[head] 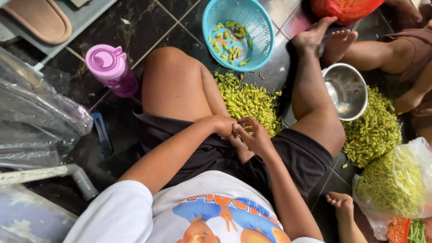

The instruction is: The person sits on the floor and manually shells green vegetables, likely winged beans, by hand. They separate the beans from the pods and place the shelled beans into a blue basket while discarding the pods onto a pile on the floor.

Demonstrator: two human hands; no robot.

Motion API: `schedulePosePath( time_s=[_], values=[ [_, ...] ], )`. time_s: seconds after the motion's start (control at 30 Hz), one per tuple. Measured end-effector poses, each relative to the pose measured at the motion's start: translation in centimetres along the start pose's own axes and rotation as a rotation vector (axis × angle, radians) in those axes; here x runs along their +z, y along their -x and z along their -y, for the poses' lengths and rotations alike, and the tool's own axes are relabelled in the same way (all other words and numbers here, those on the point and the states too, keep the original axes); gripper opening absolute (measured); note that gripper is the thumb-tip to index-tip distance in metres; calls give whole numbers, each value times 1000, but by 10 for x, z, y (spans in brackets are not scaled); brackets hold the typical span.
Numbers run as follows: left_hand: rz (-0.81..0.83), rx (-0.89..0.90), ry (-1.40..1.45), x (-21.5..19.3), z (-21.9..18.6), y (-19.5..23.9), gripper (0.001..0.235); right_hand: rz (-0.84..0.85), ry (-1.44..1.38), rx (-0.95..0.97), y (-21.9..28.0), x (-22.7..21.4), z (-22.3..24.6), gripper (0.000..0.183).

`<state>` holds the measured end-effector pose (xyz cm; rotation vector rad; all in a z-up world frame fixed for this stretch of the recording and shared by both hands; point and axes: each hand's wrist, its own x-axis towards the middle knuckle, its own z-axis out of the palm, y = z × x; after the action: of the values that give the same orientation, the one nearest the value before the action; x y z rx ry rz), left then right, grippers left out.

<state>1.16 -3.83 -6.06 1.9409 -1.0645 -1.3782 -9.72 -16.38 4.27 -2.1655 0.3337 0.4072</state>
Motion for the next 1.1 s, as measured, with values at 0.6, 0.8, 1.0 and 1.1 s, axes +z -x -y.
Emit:
schedulePosePath(
  time_s=[0.6, 0.8, 1.0, 1.1],
  values=[
    [9, 217, 428, -137, -19, 13, 22, -154, -46, -440, -72, -61, 84, 16],
    [-264, 273, 642, -225, -38, 61, 27, -248, -258, -500, -164, -96, 93, 32],
    [-460, 257, 984, -218, -7, 82, 56, -149, 114, -314, -171, -54, 19, 18],
    [-458, 309, 1073, -198, 9, 68, 74, 113, 345, -178, -144, -12, 8, 28]
  ],
)
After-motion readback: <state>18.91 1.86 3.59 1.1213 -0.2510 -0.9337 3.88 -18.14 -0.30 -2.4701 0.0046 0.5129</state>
